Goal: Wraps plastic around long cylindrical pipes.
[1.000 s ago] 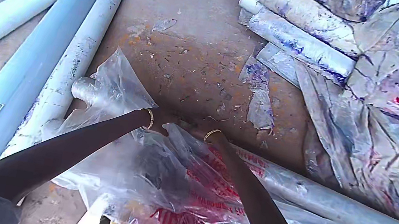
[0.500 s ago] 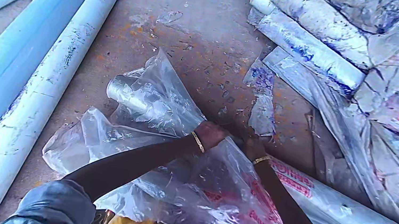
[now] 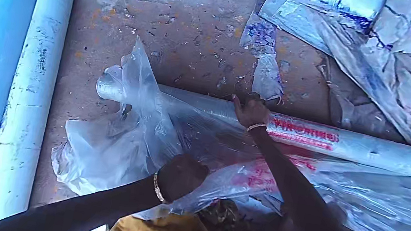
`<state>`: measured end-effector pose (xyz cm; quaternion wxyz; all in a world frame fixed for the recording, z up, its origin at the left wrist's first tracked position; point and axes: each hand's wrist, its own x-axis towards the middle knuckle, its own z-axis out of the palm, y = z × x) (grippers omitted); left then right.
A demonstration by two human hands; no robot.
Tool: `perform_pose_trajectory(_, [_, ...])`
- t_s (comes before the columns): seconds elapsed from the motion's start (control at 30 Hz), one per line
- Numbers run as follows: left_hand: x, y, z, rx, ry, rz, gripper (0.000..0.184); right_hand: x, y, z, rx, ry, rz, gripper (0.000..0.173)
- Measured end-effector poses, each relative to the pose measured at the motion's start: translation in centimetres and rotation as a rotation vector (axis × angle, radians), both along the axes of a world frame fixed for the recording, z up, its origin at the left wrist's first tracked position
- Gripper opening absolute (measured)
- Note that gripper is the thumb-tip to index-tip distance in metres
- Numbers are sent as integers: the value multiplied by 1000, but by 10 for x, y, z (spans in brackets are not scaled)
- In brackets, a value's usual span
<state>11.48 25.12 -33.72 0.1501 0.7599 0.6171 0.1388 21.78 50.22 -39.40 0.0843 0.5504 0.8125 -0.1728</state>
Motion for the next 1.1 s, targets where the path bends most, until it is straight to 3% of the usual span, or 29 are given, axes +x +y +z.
perform_pose_trajectory(0.07, [-11,-47,7,260,-3,50,15,-13,18,3,-41,-2,-36,78])
perform_pose_trajectory(0.2, [12,-72,14,415,-64,195,21,-25,29,6,26,34,-16,74])
perform_pose_trajectory(0.33, [63,-124,32,192,-260,321,18,-25,40,-2,96,46,-36,76])
perform_pose_trajectory(0.43, [61,-146,26,1,-333,313,22,-43,53,-1,78,52,-42,76])
perform_pose_trajectory(0.53, [34,-141,55,-288,-648,173,50,-48,58,-1,55,-10,-22,71])
perform_pose_trajectory(0.6, [3,-119,85,-266,-828,91,61,-47,61,0,60,-10,-24,70])
perform_pose_trajectory(0.63, [-14,-105,95,-162,-771,61,64,-46,61,0,63,-11,-25,70])
perform_pose_trajectory(0.7, [-55,-69,93,33,-358,43,82,-42,62,-4,105,6,-10,69])
perform_pose_trajectory(0.73, [-75,-47,84,13,-183,68,98,-39,61,-5,127,19,-6,68])
perform_pose_trajectory(0.8, [-112,-6,56,-334,-21,106,112,-39,57,4,148,80,21,64])
perform_pose_trajectory(0.87, [-129,18,24,-648,44,68,87,-45,43,20,143,133,146,55])
perform_pose_trajectory(0.93, [-126,20,-1,-660,43,26,52,-58,15,39,71,107,330,49])
perform_pose_trajectory(1.0, [-115,7,-18,-394,-56,142,42,-76,-23,45,-56,80,456,52])
perform_pose_trajectory(1.1, [-99,7,-26,-30,-47,336,26,-109,-63,26,-172,78,448,65])
